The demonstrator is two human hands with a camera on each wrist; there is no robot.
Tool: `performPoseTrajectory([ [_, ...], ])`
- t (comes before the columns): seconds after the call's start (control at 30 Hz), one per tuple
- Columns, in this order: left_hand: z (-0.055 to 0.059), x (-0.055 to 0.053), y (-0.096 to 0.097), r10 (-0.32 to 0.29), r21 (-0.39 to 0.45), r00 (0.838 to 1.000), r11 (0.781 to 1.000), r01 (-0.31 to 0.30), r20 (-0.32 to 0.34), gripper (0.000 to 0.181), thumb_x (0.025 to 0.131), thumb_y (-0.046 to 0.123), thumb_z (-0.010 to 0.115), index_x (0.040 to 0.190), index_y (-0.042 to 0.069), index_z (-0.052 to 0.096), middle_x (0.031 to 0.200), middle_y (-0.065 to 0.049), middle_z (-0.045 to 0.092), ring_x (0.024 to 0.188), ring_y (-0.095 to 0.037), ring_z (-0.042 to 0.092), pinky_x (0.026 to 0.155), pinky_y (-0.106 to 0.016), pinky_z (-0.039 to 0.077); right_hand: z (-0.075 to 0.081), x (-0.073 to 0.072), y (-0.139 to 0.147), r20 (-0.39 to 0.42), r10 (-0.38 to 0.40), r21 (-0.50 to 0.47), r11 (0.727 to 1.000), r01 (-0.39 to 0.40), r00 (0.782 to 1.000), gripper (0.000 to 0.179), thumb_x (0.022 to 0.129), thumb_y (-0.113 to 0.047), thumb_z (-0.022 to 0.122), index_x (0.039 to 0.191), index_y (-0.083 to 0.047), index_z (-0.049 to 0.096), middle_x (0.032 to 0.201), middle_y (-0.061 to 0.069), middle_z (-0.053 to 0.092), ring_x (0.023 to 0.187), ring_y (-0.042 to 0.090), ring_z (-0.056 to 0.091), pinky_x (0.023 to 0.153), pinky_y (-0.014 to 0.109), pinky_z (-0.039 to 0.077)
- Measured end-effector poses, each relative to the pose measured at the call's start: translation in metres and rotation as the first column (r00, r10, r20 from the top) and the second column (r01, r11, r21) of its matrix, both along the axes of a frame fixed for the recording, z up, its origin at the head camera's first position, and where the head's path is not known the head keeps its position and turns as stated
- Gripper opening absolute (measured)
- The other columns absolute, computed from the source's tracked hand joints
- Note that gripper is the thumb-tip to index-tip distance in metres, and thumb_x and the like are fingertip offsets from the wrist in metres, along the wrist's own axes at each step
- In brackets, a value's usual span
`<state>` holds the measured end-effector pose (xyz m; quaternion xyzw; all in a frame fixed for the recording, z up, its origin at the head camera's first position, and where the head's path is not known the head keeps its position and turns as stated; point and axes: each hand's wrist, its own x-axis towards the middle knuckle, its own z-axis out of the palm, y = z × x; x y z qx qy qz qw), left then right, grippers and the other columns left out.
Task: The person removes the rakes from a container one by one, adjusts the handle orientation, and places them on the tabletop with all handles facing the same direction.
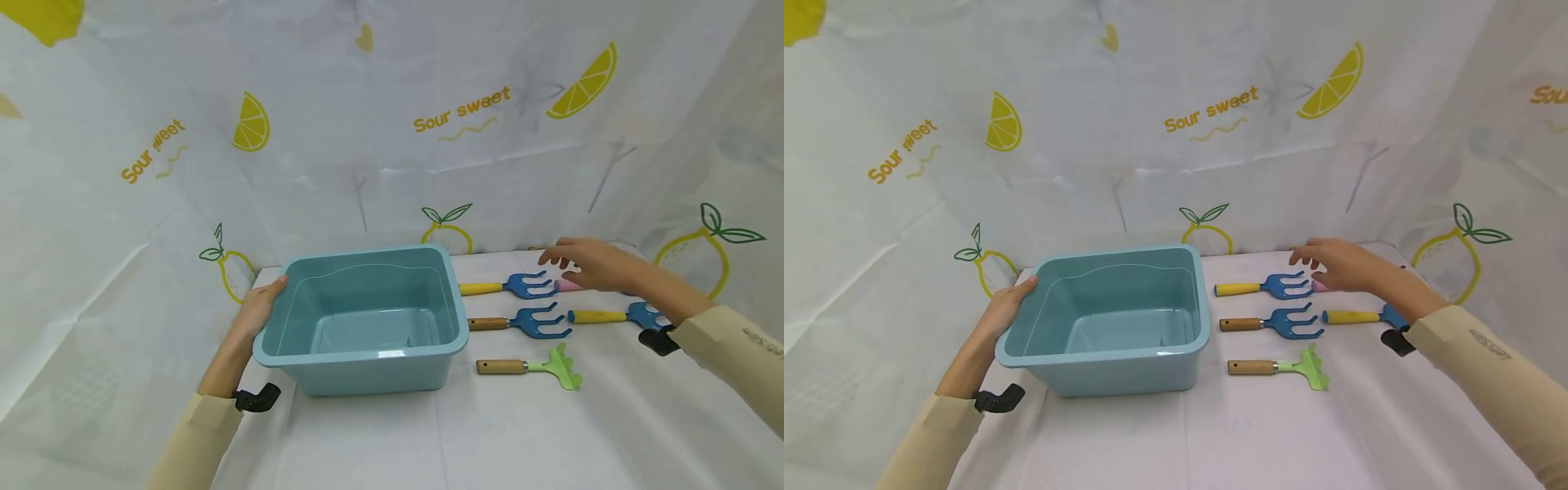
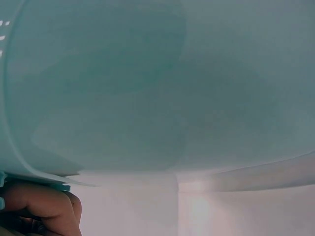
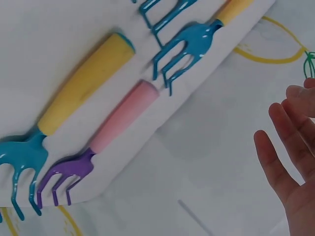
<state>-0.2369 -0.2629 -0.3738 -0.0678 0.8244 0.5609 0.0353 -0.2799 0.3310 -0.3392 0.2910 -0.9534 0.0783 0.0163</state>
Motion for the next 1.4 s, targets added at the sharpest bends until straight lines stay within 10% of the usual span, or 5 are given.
performPoseTrajectory([
  [0.63,-0.001,-0.005,-0.004,-0.007,0.026,0.999,1.000,0.006,0.032,0.058,0.110,0.050,0.042,0.111,-0.004,0.063,0.070,0.007,0.064,0.061,-0.006,0.064,0.056,-0.024,0.054,0.061,0.003,-0.088,-0.057,0.175,-0.136,0.974,-0.181,0.983,0.037,0.089,0.001,0.076,0.122,-0.014,0.069,0.116,0.002,0.070,0.100,0.021,0.068,0.082,0.040,0.062],
  [1.4,0.002,-0.002,-0.001,-0.004,0.007,1.000,1.000,0.004,0.009,0.067,0.109,0.051,0.043,0.133,-0.010,0.060,0.078,0.007,0.067,0.068,-0.005,0.064,0.060,-0.024,0.054,0.081,-0.004,-0.189,-0.022,0.377,-0.181,0.909,-0.375,0.926,0.034,0.095,-0.001,0.065,0.126,-0.015,0.068,0.117,0.004,0.069,0.104,0.023,0.068,0.086,0.041,0.061],
])
